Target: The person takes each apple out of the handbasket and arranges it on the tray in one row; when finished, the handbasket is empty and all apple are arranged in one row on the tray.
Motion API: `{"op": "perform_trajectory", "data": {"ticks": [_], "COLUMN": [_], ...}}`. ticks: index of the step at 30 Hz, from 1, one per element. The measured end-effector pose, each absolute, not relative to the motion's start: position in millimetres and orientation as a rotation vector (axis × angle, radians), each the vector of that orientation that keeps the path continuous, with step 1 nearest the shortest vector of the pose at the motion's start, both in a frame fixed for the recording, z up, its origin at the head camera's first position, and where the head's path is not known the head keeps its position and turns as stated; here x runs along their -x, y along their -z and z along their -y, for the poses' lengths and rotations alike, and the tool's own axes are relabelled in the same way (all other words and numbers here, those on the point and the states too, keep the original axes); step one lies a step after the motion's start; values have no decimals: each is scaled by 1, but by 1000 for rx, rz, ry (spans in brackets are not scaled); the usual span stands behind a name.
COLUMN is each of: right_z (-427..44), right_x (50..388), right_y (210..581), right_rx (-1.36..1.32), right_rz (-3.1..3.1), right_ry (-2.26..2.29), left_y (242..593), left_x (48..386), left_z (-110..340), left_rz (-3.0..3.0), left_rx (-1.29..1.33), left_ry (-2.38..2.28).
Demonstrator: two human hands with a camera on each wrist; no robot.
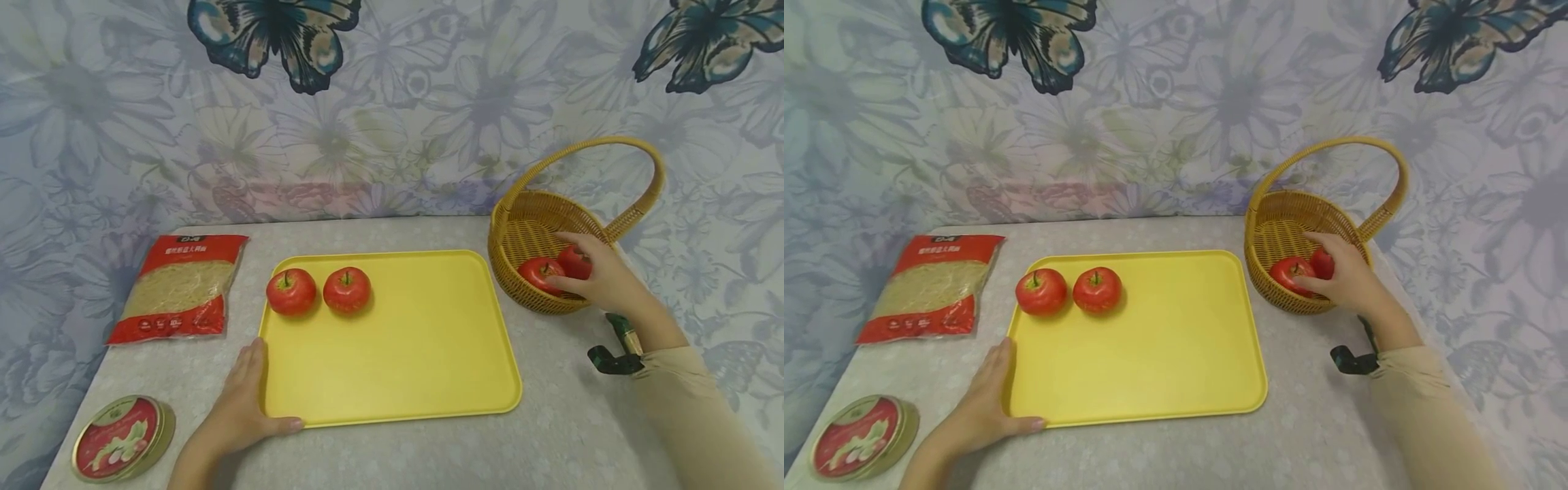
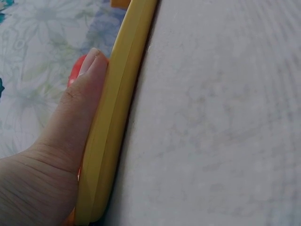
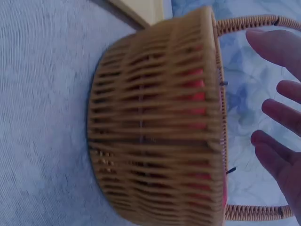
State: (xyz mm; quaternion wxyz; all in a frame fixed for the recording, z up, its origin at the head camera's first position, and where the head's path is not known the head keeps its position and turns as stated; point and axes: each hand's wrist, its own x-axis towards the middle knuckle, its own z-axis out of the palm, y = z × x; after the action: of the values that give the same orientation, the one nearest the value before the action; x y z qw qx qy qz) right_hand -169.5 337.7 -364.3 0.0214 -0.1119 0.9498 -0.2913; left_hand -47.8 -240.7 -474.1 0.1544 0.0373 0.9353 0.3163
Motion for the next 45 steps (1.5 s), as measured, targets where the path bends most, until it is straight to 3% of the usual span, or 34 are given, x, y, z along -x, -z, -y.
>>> {"op": "perform_trajectory", "data": {"ticks": [20,45], "right_z": [-350,-338], "right_x": [200,219], "right_y": [371,385], "right_rx": [540,360], "right_rz": [-2840,-2831], "right_ry": [552,421], "left_y": [474,475], "left_x": [48,47], "left_z": [240,241], "left_rz": [-2672,-2688], "left_rx": [-101,-104], "left_ry": [-912,-935]}}
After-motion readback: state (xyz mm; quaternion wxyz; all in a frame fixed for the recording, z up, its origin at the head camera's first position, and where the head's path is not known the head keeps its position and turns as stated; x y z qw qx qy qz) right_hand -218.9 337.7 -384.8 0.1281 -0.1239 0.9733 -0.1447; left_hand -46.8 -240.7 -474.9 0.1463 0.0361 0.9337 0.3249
